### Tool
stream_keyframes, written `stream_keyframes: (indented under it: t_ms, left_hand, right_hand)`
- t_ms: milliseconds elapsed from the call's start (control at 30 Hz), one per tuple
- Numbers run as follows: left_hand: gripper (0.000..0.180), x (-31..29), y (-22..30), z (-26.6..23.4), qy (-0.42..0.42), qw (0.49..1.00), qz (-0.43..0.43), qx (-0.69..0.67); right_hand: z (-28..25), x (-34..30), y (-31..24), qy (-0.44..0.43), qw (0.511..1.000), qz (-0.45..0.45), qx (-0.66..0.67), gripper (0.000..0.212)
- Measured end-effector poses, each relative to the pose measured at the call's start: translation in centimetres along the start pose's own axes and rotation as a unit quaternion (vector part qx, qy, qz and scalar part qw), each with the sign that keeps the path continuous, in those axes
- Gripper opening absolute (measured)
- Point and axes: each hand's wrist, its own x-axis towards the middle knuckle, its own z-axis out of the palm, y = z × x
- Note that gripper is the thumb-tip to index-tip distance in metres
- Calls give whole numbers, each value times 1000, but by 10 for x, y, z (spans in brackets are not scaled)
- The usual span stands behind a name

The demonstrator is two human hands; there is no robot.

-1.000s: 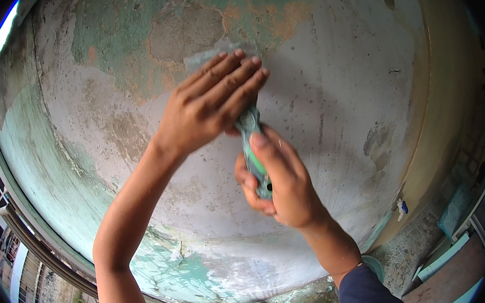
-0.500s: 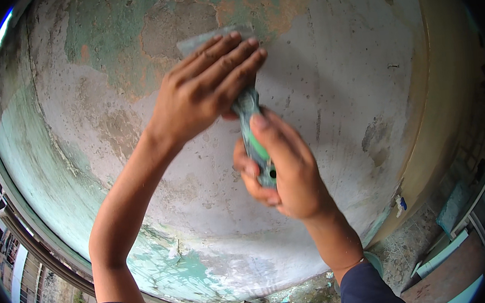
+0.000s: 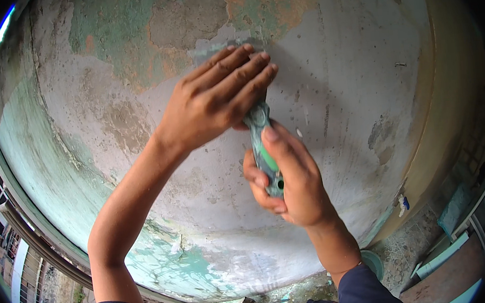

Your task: The person scrapes old paint or plaster from a weathered wall using a putty knife.

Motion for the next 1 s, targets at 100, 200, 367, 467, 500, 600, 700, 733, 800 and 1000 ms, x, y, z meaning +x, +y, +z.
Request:
stream_keyframes:
  t_ms: [100, 200, 367, 467, 500, 600, 700, 733, 800, 1000]
  left_hand:
    - [41, -14, 11, 6, -5, 1000, 1, 10]
    - [42, -1, -9, 13, 26, 999, -21, 23]
    - [41, 5, -8, 1, 37, 998, -25, 33]
    - [38, -11, 19, -5, 14, 1000, -10, 22]
    - [37, -14, 20, -1, 7, 1000, -7, 16]
    - [37, -16, 7, 9, 15, 1000, -10, -15]
    - [37, -1, -6, 8, 42, 999, -11, 19]
    - [37, 3, -9, 4, 43, 999, -12, 18]
    - [38, -2, -11, 6, 44, 999, -11, 18]
    - [37, -12, 4, 13, 29, 999, -17, 32]
  right_hand:
    - [-2, -8, 7, -5, 1000, 22, 4, 45]
    - [3, 16, 0, 33, 999, 5, -30, 44]
    - [6, 5, -17, -21, 999, -19, -24, 44]
    - [7, -19, 2, -25, 999, 19, -11, 46]
    - [5, -18, 4, -24, 999, 17, -13, 46]
    - [8, -9, 7, -18, 999, 32, -8, 45]
    - [5, 10, -5, 2, 999, 21, -26, 44]
    - [6, 10, -8, -10, 999, -14, -30, 42]
    - [8, 8, -8, -2, 1000, 3, -28, 42]
    - [0, 5, 9, 6, 999, 0, -48, 47]
